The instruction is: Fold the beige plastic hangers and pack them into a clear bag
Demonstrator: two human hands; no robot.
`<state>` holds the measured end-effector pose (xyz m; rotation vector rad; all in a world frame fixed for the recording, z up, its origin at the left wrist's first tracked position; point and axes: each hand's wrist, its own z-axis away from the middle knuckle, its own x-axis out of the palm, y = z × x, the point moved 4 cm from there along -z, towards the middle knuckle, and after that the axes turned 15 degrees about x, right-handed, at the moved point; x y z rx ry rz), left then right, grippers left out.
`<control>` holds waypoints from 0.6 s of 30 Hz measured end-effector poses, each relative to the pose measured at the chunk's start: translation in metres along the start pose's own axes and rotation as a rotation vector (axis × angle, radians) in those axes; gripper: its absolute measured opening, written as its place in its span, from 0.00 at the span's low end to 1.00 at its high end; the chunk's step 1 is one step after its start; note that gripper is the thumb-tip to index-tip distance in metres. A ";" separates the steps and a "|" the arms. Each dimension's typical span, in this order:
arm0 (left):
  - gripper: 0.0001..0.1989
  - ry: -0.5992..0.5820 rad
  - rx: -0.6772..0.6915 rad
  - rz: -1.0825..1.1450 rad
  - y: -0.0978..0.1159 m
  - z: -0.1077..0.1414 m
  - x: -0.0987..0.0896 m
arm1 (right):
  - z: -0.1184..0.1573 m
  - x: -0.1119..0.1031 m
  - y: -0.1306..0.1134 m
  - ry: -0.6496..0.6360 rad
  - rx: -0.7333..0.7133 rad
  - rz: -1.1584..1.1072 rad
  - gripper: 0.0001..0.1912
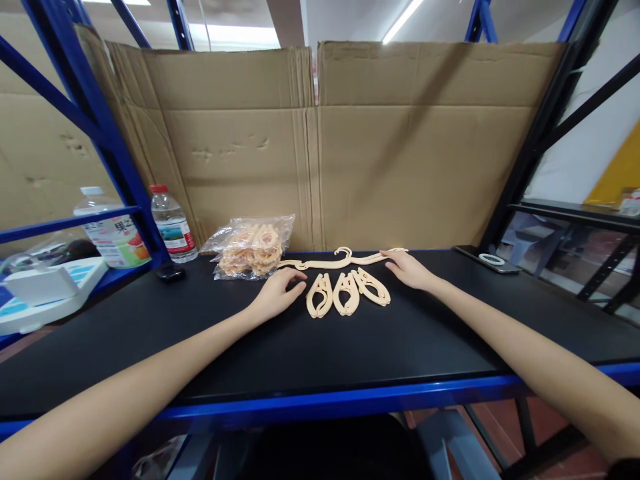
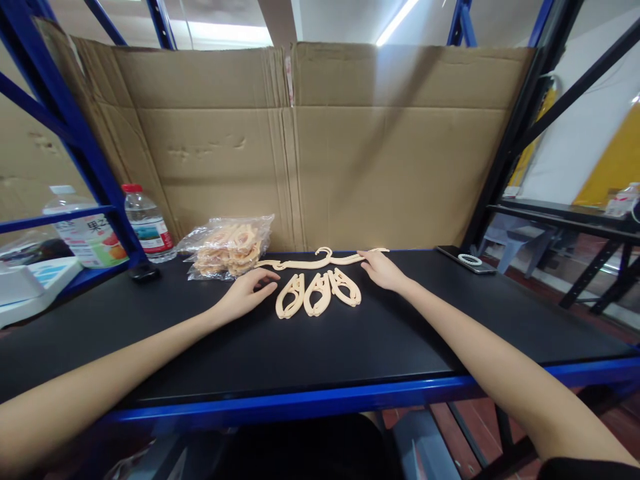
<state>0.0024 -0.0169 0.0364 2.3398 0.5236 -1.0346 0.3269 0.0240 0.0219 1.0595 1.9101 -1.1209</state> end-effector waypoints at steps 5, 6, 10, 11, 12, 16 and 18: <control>0.13 0.027 -0.042 0.039 -0.008 -0.001 0.003 | -0.008 0.019 0.016 -0.146 -0.020 0.095 0.24; 0.13 0.025 -0.038 0.039 -0.007 -0.001 0.003 | -0.008 0.020 0.015 -0.152 -0.034 0.100 0.24; 0.13 0.018 -0.021 0.041 -0.002 -0.001 0.003 | -0.006 0.017 0.011 -0.102 -0.060 0.128 0.22; 0.13 0.020 -0.020 0.042 -0.002 -0.001 0.003 | -0.006 0.016 0.010 -0.082 -0.053 0.139 0.21; 0.13 0.024 -0.019 0.042 -0.002 -0.001 0.002 | -0.006 0.015 0.010 -0.064 -0.043 0.148 0.20; 0.13 0.032 -0.021 0.052 -0.003 0.000 0.002 | -0.005 0.011 0.007 -0.017 -0.054 0.102 0.11; 0.13 0.036 -0.025 0.067 -0.002 0.000 0.002 | -0.004 0.009 0.004 -0.013 -0.091 0.028 0.08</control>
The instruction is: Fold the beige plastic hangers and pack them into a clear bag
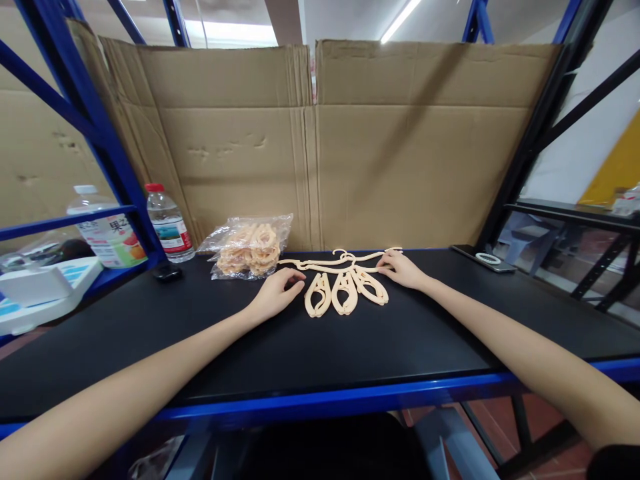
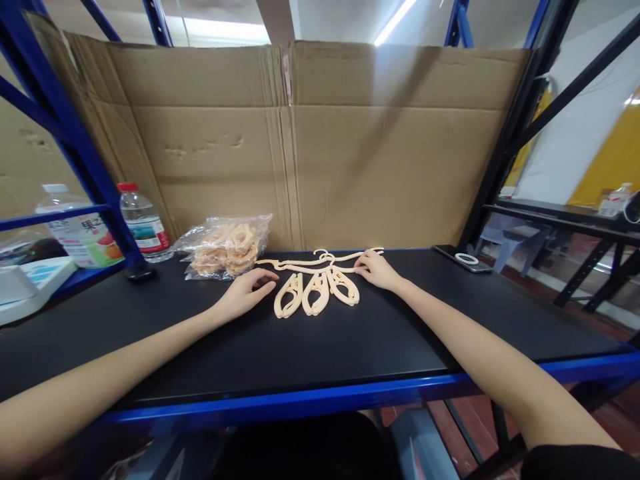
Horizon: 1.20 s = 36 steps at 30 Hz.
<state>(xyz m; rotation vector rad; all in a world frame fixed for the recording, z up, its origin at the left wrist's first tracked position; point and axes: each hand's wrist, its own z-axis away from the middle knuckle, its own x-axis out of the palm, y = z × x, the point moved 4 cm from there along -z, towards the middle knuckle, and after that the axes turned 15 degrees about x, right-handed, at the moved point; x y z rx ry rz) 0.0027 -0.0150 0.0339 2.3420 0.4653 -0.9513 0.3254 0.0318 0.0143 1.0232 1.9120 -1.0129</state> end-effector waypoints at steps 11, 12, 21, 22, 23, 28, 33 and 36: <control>0.15 0.099 -0.073 0.092 0.012 -0.001 -0.011 | 0.009 -0.035 -0.004 0.286 0.125 -0.277 0.05; 0.15 0.106 -0.081 0.104 0.012 -0.001 -0.012 | 0.010 -0.040 -0.004 0.328 0.131 -0.294 0.05; 0.23 0.220 -0.121 0.379 0.006 0.002 -0.004 | 0.025 -0.067 -0.026 0.438 0.057 -0.378 0.04; 0.23 0.223 -0.108 0.400 0.009 0.002 -0.004 | 0.027 -0.066 -0.032 0.419 0.033 -0.371 0.04; 0.23 0.224 -0.093 0.418 0.012 0.002 -0.003 | 0.028 -0.065 -0.038 0.400 0.010 -0.362 0.04; 0.26 0.183 -0.019 0.423 0.031 0.003 -0.004 | 0.035 -0.051 -0.061 0.288 -0.092 -0.349 0.05; 0.24 0.086 0.027 0.343 0.036 0.004 -0.001 | 0.040 -0.046 -0.072 0.238 -0.156 -0.326 0.08; 0.22 0.106 0.040 0.292 0.034 0.004 -0.002 | 0.041 -0.048 -0.075 0.237 -0.210 -0.280 0.09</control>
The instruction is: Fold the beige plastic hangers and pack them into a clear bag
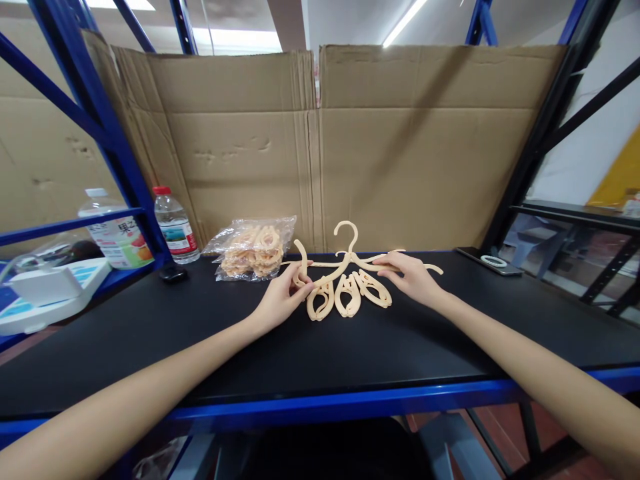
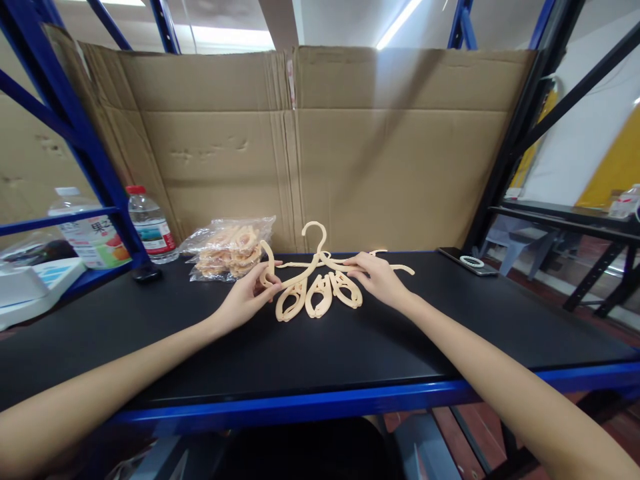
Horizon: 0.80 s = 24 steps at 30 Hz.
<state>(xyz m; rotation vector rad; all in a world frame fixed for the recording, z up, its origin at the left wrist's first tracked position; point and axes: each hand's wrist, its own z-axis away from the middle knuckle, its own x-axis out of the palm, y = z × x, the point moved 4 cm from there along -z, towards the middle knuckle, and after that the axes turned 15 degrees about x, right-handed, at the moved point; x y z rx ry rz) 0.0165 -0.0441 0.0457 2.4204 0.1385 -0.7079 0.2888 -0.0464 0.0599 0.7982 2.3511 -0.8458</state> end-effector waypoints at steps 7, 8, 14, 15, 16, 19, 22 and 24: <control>0.25 0.023 -0.006 -0.090 -0.004 0.000 -0.003 | 0.000 0.001 0.005 0.000 -0.079 0.103 0.11; 0.23 0.017 0.002 -0.112 -0.004 0.000 -0.003 | 0.000 0.001 0.006 0.016 -0.076 0.132 0.11; 0.17 0.029 0.044 -0.185 0.000 -0.001 -0.005 | -0.002 -0.013 0.005 0.215 -0.027 0.422 0.05; 0.16 0.037 0.051 -0.191 0.000 -0.002 -0.006 | -0.002 -0.015 0.005 0.244 -0.010 0.470 0.05; 0.16 0.045 0.057 -0.196 0.001 -0.002 -0.006 | -0.002 -0.017 0.005 0.266 0.010 0.508 0.06; 0.16 0.059 0.060 -0.214 0.002 -0.002 -0.007 | 0.000 -0.018 0.006 0.296 0.097 0.526 0.08; 0.16 0.079 0.063 -0.225 0.004 -0.003 -0.008 | 0.003 -0.016 0.007 0.310 0.174 0.518 0.09; 0.16 0.095 0.061 -0.223 0.005 -0.003 -0.009 | 0.003 -0.015 0.006 0.314 0.178 0.519 0.09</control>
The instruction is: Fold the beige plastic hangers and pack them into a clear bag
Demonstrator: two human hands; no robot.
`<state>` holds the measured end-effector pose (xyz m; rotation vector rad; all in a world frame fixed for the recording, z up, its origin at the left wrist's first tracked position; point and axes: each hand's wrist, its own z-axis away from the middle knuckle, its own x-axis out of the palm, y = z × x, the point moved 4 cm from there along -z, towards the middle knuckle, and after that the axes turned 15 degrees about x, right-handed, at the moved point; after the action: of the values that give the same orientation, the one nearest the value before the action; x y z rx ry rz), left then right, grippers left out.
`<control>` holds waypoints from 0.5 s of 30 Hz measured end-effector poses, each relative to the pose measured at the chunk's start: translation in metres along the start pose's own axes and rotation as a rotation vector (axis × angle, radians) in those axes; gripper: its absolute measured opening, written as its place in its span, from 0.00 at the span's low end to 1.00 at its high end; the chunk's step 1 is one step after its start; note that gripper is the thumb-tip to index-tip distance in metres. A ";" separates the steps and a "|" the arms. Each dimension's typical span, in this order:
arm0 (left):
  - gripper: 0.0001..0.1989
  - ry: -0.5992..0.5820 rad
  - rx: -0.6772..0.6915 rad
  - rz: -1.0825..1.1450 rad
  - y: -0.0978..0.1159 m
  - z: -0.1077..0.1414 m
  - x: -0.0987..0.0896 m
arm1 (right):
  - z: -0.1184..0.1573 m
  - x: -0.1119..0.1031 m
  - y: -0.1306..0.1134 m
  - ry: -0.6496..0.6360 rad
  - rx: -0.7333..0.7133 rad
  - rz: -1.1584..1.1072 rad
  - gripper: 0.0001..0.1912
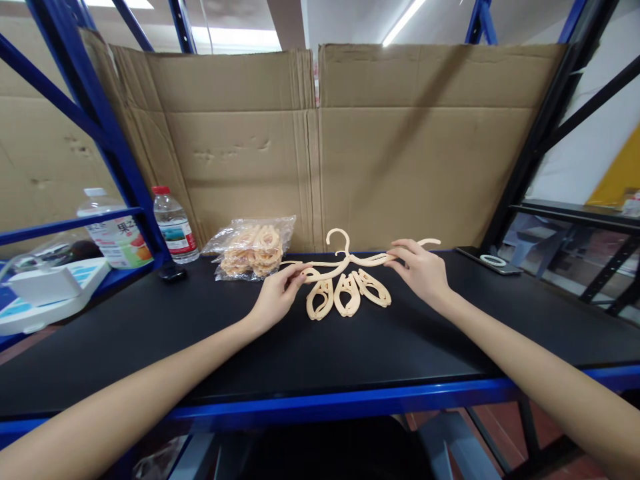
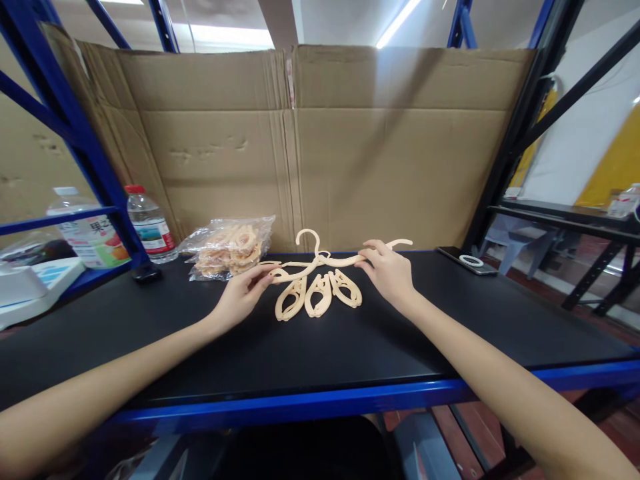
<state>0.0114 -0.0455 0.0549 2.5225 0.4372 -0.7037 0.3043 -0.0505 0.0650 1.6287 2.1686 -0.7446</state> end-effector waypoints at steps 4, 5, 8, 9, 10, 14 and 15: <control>0.16 0.016 -0.021 0.023 -0.002 0.000 0.000 | 0.000 -0.001 0.000 0.021 -0.012 -0.061 0.09; 0.16 0.017 -0.029 0.028 -0.002 0.001 0.000 | -0.001 -0.001 0.000 0.028 -0.014 -0.079 0.09; 0.17 0.015 -0.055 0.047 -0.005 0.002 0.001 | -0.001 -0.002 0.002 0.041 -0.009 -0.119 0.08; 0.17 0.014 -0.060 0.057 -0.006 0.003 0.002 | -0.001 -0.002 0.002 0.042 -0.002 -0.128 0.08; 0.17 0.015 -0.060 0.067 -0.006 0.003 0.002 | -0.001 -0.002 0.002 0.041 0.008 -0.138 0.08; 0.16 0.032 -0.058 0.097 -0.004 0.002 0.001 | -0.002 -0.002 0.002 0.018 0.034 -0.190 0.07; 0.16 0.037 -0.062 0.103 -0.003 0.002 0.000 | -0.002 -0.001 0.002 0.014 0.033 -0.212 0.07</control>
<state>0.0096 -0.0439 0.0523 2.4835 0.3335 -0.5966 0.3066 -0.0499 0.0671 1.4376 2.3762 -0.8343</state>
